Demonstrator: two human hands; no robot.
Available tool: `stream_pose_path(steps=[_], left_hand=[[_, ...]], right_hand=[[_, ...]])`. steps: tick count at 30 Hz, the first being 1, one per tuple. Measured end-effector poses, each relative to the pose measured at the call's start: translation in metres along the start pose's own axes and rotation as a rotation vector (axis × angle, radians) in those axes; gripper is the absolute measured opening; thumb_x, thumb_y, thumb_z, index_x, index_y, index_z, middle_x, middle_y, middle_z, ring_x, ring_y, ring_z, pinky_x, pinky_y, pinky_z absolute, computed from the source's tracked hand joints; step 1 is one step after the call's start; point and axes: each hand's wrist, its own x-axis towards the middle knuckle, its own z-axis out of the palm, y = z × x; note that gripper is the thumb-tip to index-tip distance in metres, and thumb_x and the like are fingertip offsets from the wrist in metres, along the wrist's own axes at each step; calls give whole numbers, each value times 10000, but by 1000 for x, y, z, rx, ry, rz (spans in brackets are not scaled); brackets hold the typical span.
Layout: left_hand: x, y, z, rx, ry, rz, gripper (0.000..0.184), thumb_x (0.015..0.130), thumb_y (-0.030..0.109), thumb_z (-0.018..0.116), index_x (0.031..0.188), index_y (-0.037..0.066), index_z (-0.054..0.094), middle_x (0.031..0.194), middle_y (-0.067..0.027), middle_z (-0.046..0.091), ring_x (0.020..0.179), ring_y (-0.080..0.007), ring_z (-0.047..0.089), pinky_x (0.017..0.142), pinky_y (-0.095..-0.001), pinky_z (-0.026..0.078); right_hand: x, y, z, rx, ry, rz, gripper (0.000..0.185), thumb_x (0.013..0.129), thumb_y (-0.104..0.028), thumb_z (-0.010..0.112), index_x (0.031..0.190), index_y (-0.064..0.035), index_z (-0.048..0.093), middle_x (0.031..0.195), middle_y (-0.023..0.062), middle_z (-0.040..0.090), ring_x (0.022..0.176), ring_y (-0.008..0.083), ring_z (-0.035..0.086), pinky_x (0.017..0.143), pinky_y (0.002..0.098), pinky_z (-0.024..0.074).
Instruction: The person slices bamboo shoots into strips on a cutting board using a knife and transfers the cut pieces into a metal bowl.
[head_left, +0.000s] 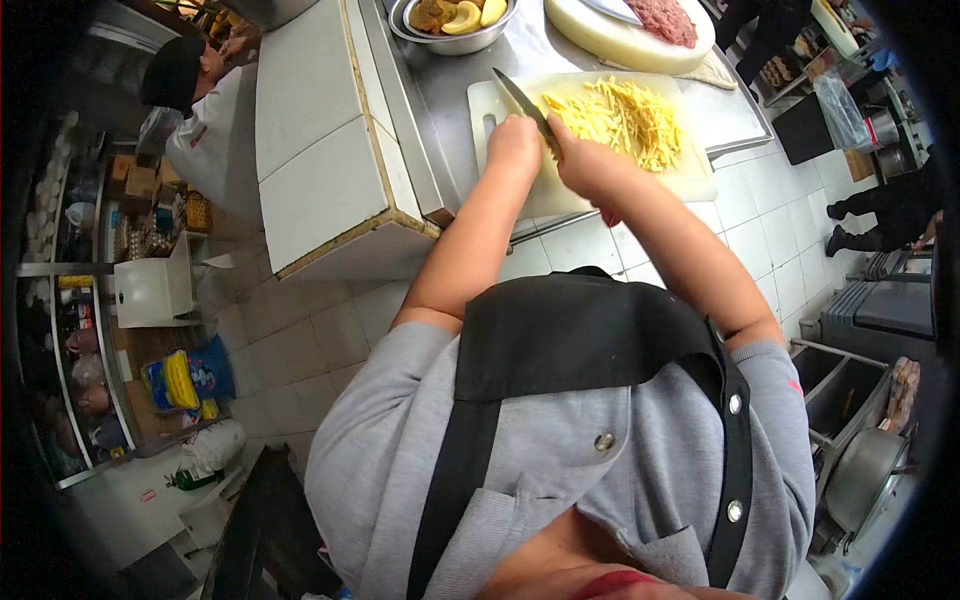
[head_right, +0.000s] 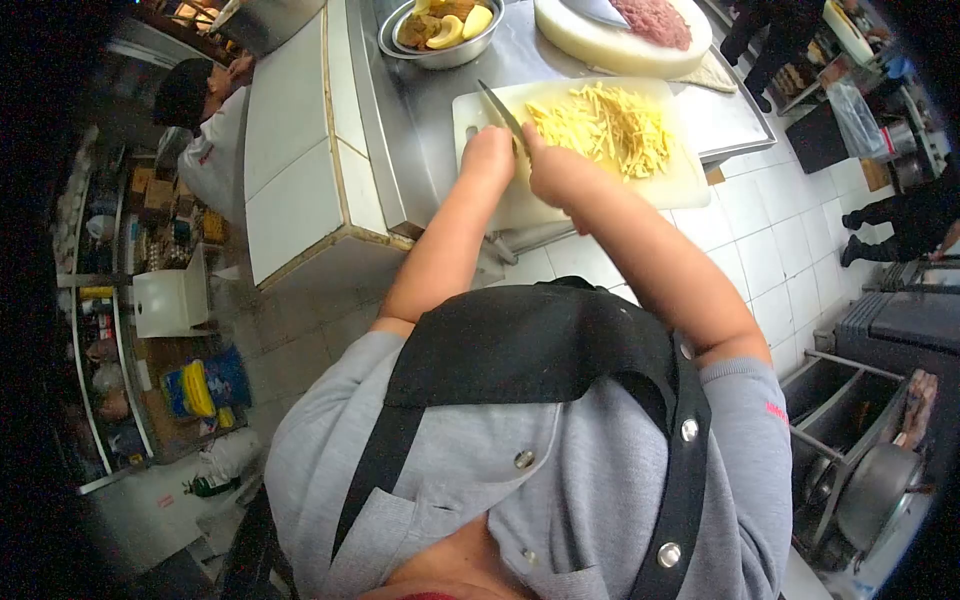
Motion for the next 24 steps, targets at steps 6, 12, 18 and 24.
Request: stream_pose_path(steps=[6,12,18,24], left_hand=[[-3,-4,8,-97,89,-46,129,811,56,562,890,32,661,996,-200,631,956,-369,602,839,-433,488],[-13,-11,17,-37,337,-92,234,829,129,618,1059,81,617,1132,-116,585,1126,-304,496,955,-429,396],[18,-13,21,-161,361,144,223,821,112,606,1040,102,643,1132,-89,596,1107,-300,508,954,-404,405],[67,1,26,-87,151,218,251,796,89,601,1023,158,683,1077,-97,630,1031,-316,551,914,-388,442]], right_hand=[[10,21,18,116,227,-101,668,883,-132,457,1489,-177,181,893,231,652,679,362,644,650,458,511],[-24,42,-24,370,146,-17,610,916,-172,446,1481,-178,215,888,110,627,512,239,573,498,368,497],[-41,62,-48,477,169,-43,598,910,-191,480,1467,-149,265,837,91,592,492,183,535,475,330,486],[-35,83,-46,504,207,-37,568,913,-189,472,1448,-104,301,841,99,591,496,183,538,476,324,482]])
